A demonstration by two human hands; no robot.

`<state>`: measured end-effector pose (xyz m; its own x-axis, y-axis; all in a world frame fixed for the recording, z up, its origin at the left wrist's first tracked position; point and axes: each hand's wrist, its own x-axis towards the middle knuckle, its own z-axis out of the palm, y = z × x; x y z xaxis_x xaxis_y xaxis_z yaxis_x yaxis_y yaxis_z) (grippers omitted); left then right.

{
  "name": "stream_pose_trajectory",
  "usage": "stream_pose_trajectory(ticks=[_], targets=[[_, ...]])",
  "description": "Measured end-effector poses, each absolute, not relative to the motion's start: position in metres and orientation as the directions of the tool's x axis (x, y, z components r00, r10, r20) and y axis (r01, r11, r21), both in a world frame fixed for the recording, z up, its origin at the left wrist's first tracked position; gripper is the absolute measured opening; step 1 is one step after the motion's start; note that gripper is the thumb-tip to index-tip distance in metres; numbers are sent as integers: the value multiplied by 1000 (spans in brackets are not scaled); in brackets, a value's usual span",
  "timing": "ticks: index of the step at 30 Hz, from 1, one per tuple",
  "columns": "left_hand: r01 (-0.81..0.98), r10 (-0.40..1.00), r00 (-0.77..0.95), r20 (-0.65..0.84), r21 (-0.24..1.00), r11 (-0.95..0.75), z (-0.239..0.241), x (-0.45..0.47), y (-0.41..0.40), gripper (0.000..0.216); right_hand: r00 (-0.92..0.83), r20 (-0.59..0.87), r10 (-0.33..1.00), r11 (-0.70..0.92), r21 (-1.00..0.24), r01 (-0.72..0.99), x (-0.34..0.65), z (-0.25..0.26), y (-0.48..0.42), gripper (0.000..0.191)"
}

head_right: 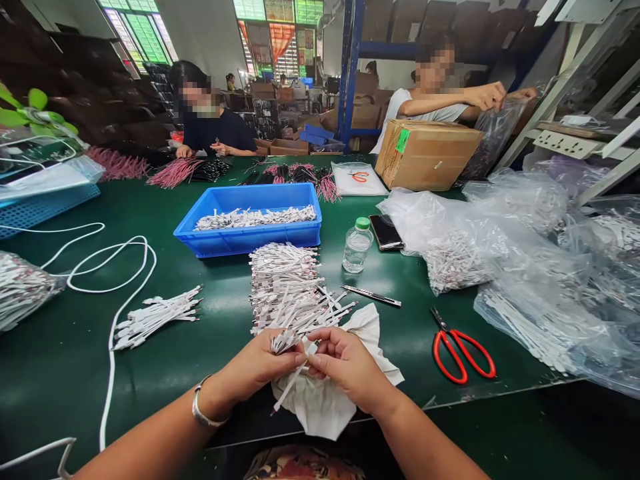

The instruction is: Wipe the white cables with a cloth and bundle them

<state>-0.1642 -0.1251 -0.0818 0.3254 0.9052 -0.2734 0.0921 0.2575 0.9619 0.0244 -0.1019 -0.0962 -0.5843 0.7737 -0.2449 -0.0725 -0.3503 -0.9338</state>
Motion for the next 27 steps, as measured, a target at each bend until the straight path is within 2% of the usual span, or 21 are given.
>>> stream_pose_trajectory(ticks=[3,6,12,15,18,21,27], targets=[[83,911,292,-292,956,280,-83,-163,-125,18,-577,-248,778,-368,-924,-99,23,-95,-103,38],[-5,909,295,-294,951,309,-80,-161,-126,19,-560,-287,777,-429,-893,-138,19,-93,-103,39],[-178,900,259,-351,898,402,-79,-159,-125,29,-542,-412,732,-609,-753,-250,6,-93,-104,32],[-277,883,279,-378,848,451,-84,-160,-125,28,-523,-425,738,-613,-746,-259,2,-93,-104,32],[-372,834,297,-465,748,549,-88,-161,-125,26,-509,-415,754,-598,-755,-271,2,-92,-103,32],[-400,772,356,-526,661,635,-90,-162,-124,30,-482,-430,764,-598,-753,-276,2,-91,-101,30],[-480,767,435,-471,600,640,-91,-164,-122,31,-416,-454,788,-587,-757,-285,4,-91,-99,28]])
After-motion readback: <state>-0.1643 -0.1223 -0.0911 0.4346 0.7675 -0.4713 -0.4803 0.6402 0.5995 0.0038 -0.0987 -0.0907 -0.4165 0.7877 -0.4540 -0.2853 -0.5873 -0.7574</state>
